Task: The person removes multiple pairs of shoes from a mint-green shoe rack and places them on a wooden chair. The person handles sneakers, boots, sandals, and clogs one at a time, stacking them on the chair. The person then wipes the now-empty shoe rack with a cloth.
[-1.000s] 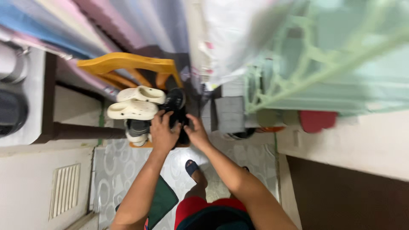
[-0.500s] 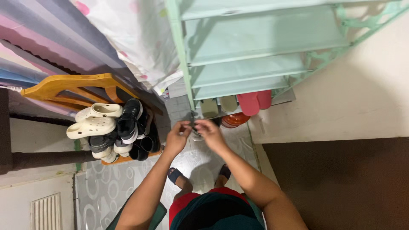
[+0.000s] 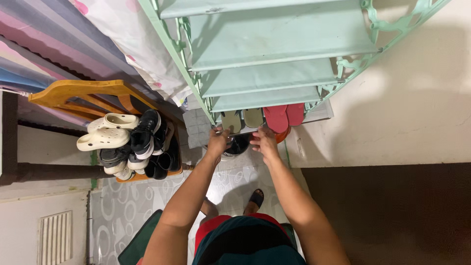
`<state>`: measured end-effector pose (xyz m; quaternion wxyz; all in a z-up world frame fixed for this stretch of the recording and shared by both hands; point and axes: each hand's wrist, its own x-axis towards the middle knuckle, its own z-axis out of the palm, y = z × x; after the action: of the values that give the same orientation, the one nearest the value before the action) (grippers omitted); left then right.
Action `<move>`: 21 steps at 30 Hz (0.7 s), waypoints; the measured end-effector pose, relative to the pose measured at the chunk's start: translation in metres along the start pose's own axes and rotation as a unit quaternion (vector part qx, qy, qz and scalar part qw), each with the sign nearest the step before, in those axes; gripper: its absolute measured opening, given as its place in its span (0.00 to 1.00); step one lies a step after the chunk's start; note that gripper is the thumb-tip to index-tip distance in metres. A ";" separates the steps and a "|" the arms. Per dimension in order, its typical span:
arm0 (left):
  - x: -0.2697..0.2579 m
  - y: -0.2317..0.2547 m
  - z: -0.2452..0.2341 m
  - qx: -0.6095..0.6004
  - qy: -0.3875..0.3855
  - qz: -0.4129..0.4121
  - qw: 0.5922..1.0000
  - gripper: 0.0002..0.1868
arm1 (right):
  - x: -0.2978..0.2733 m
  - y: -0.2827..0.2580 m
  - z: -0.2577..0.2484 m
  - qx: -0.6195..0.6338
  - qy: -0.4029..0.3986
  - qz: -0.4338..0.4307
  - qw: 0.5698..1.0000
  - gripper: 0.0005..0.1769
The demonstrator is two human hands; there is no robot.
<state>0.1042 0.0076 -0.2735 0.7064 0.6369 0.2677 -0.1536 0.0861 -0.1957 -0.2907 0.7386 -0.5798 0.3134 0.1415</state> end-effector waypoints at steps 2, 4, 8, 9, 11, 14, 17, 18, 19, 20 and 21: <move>0.003 0.001 0.003 -0.027 0.012 -0.022 0.999 0.28 | 0.003 -0.003 0.006 0.026 -0.013 0.021 0.999 0.23; 0.005 0.000 0.004 -0.048 0.006 -0.027 0.998 0.26 | 0.005 -0.005 0.010 0.052 -0.019 0.035 0.998 0.22; 0.009 -0.004 0.000 -0.046 -0.018 -0.007 0.999 0.22 | 0.012 -0.006 0.013 0.080 -0.015 0.051 0.995 0.20; 0.009 -0.006 -0.002 -0.040 -0.018 -0.004 0.999 0.21 | 0.012 -0.004 0.012 0.106 -0.027 0.045 0.993 0.19; 0.012 -0.006 -0.006 -0.052 -0.025 -0.011 0.998 0.21 | 0.015 -0.002 0.010 0.156 -0.052 0.031 0.986 0.16; 0.011 -0.007 -0.006 -0.043 -0.008 -0.035 0.998 0.25 | 0.014 0.003 0.010 0.170 -0.056 0.040 0.983 0.16; 0.006 -0.008 0.003 -0.013 0.022 0.035 0.999 0.31 | 0.012 0.005 0.011 0.144 -0.082 0.068 0.984 0.18; 0.005 -0.008 0.005 -0.001 0.032 0.075 0.997 0.34 | 0.011 0.005 0.013 0.123 -0.070 0.070 0.987 0.18; 0.004 -0.007 0.006 0.020 0.039 0.075 0.996 0.34 | 0.009 0.006 0.015 0.103 -0.057 0.072 0.990 0.18; 0.003 -0.006 0.008 0.041 0.045 0.075 0.995 0.35 | 0.009 0.005 0.016 0.081 -0.045 0.073 0.993 0.19; 0.004 -0.006 0.009 0.061 0.051 0.075 0.994 0.36 | 0.009 0.002 0.020 0.084 -0.045 0.062 0.994 0.21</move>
<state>0.1061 -0.0013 -0.2805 0.6612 0.7042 0.2450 -0.0830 0.0975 -0.1780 -0.2954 0.7878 -0.4886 0.3257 0.1860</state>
